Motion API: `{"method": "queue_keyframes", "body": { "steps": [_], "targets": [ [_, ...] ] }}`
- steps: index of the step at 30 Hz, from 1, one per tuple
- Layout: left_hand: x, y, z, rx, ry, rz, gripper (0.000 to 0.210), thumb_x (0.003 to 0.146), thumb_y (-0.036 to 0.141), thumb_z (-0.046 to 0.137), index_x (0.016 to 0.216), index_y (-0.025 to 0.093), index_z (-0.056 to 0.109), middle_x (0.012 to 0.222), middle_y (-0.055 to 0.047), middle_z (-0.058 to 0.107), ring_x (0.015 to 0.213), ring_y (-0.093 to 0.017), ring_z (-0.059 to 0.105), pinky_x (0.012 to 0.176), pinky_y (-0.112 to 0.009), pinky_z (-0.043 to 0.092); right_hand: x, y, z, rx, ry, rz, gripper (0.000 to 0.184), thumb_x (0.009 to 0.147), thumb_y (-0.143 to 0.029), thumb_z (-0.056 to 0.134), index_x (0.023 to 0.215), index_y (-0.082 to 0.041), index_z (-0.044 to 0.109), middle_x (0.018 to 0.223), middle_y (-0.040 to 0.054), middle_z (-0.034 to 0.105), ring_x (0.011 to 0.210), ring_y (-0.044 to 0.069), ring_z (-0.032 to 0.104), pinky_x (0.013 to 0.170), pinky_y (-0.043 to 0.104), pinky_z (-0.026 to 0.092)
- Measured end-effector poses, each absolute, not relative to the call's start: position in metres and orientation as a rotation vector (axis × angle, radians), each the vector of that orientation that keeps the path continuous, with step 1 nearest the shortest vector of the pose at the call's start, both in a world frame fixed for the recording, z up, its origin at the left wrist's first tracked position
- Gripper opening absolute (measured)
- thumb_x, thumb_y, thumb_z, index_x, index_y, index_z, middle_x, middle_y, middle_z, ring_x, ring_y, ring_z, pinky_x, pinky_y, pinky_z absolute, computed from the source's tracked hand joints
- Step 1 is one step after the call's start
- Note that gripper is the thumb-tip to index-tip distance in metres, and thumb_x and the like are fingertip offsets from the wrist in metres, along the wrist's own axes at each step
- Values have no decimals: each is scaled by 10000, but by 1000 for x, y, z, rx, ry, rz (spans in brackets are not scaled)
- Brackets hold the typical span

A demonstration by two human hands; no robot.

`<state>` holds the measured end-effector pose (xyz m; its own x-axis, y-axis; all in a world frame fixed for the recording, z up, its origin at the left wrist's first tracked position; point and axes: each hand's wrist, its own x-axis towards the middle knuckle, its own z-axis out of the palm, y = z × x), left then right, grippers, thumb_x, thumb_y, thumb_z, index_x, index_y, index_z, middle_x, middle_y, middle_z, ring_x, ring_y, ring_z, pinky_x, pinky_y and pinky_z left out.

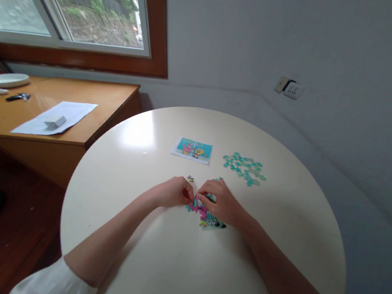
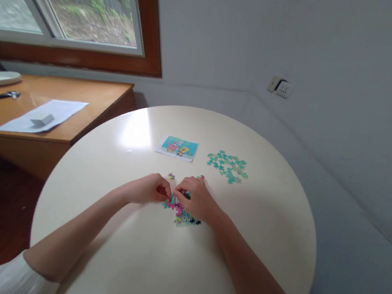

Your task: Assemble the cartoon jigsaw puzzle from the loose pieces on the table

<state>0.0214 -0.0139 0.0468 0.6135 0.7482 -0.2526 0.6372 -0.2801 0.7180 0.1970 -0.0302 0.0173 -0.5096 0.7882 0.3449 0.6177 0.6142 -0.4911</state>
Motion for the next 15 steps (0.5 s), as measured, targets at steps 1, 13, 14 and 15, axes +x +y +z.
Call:
{"method": "queue_keyframes", "body": {
  "steps": [1, 13, 14, 15],
  "targets": [
    [22, -14, 47, 2005, 1093, 167, 188, 606, 90, 502, 681, 110, 674, 570, 8, 589, 560, -86, 459, 521, -183, 344, 197, -30, 17, -1105, -2296, 414, 118, 768, -156, 537, 667, -172, 596, 684, 21, 621, 698, 140, 539, 698, 292, 305],
    [25, -17, 47, 2073, 1138, 163, 188, 597, 89, 472, 636, 113, 654, 525, 20, 539, 511, -70, 394, 479, -185, 289, 197, -30, 17, -1116, -2288, 408, 126, 771, -158, 536, 658, -174, 590, 690, 19, 622, 701, 139, 536, 699, 295, 298],
    [25, -18, 47, 2087, 1139, 164, 183, 599, 91, 473, 629, 113, 652, 522, 19, 538, 509, -71, 397, 475, -187, 282, 197, -30, 17, -1113, -2289, 408, 126, 771, -158, 536, 658, -173, 590, 690, 19, 622, 701, 139, 536, 697, 295, 298],
    [26, -18, 47, 2099, 1142, 165, 177, 600, 93, 475, 624, 114, 649, 520, 17, 539, 507, -72, 401, 473, -188, 278, 197, -30, 17, -1112, -2290, 409, 127, 771, -158, 535, 658, -173, 589, 692, 20, 622, 701, 140, 536, 696, 295, 298]
  ]
}}
